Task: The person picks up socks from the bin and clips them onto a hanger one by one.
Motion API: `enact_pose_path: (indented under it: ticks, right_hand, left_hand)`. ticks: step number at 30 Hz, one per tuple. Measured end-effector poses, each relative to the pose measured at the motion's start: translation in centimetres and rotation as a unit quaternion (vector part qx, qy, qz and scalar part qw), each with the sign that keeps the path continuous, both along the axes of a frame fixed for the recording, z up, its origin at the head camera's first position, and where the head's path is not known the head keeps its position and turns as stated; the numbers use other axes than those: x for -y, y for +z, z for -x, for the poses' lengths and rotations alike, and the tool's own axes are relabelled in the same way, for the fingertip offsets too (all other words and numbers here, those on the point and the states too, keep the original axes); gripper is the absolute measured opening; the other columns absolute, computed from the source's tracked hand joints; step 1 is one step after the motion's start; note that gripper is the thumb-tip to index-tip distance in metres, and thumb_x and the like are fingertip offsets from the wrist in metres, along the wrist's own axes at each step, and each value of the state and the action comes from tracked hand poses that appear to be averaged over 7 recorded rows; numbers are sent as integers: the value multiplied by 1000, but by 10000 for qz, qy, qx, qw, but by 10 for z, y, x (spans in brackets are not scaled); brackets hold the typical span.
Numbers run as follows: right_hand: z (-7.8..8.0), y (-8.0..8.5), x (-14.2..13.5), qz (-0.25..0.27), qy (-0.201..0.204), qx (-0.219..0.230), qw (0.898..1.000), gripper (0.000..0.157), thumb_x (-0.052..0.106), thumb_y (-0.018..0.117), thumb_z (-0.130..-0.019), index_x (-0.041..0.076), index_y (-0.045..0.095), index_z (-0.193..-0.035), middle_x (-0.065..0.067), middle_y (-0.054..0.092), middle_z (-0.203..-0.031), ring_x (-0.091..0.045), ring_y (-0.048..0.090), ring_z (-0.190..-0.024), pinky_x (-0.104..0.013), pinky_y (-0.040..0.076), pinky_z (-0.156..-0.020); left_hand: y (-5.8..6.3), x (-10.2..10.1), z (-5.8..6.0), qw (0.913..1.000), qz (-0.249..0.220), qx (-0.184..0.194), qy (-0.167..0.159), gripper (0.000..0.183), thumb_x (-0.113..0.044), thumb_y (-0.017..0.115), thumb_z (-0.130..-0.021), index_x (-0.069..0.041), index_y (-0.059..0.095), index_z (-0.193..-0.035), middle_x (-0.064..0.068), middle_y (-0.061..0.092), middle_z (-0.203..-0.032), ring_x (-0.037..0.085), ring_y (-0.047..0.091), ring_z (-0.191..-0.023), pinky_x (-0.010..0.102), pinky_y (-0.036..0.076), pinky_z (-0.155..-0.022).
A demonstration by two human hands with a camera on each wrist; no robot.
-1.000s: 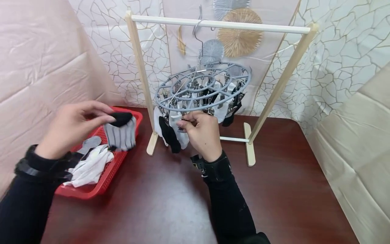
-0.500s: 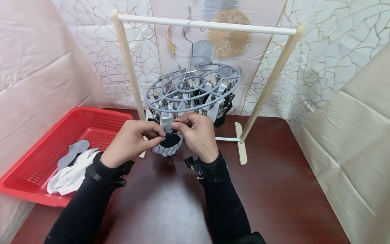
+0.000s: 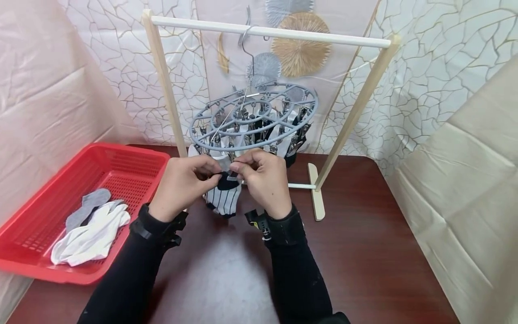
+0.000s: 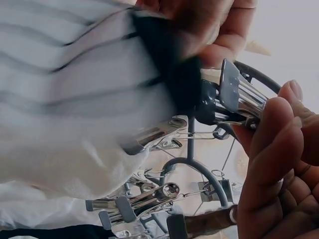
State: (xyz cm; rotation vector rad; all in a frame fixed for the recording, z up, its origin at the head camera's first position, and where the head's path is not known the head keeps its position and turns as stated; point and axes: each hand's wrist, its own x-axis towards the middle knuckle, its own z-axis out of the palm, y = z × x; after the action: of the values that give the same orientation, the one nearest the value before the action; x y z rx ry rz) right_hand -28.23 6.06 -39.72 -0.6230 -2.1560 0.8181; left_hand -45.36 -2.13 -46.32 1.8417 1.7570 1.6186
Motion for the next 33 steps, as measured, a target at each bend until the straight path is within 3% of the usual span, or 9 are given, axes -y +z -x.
enact_pose_path:
  ticks: [2,9,13,18,22,29,33]
  right_hand:
    - [1,3,4,-31,-15,22,10000,4,2,71,-86,-2,72,-86,-17,69,-76,-20,61,-62,-28,44,-53]
    - [3,-22,-16,16,-16,124,9999,7,15,74,-87,9,74,-88,-6,71,-78,-11,62,-64,-28,51,-56]
    - [6,-26,-19,-111,43,286,9995,7,22,74,-88,14,75,-87,0,72,-78,-8,62,-63,-29,50,-54]
    - [6,-23,-20,-235,-133,530,9982,8,22,75,-87,14,75,-90,0,72,-79,-6,60,-62,-30,45,-51]
    - [5,-22,-21,-341,-239,956,9945,20,26,76,-86,12,74,-101,-3,73,-91,-4,61,-69,-32,48,-55]
    - [0,-15,-23,-481,-109,1823,9820,44,48,69,-88,12,71,-113,-2,75,-97,1,62,-69,-32,55,-63]
    - [-16,-3,-18,-483,157,1978,9789,51,53,65,-89,16,66,-124,3,75,-92,0,63,-63,-26,56,-58]
  left_hand:
    - [-2,-1,1,10000,10,38,13,14,-12,74,-81,-23,73,-89,-11,72,-78,-2,59,-69,29,53,-62]
    - [-8,-2,4,9985,-45,375,-388,13,-13,76,-83,-23,75,-91,-10,73,-82,-2,59,-69,28,54,-62]
    - [-9,-1,8,9967,-254,602,-482,13,-12,76,-83,-20,76,-93,-6,75,-86,-2,62,-72,28,57,-62]
    - [-6,-3,11,9953,-375,751,-487,15,-9,77,-82,-20,77,-92,-9,74,-88,-1,63,-70,26,57,-61]
    - [-6,-5,12,9947,-322,839,-497,15,-8,77,-81,-21,77,-90,-8,74,-88,-1,63,-68,27,57,-60]
    - [-8,-6,14,9968,-256,672,-346,16,-8,77,-81,-22,76,-89,-7,74,-88,-3,62,-68,26,57,-60]
    - [-9,-6,13,9975,-206,595,-306,16,-10,77,-82,-23,76,-90,-9,74,-88,-4,62,-68,24,57,-61]
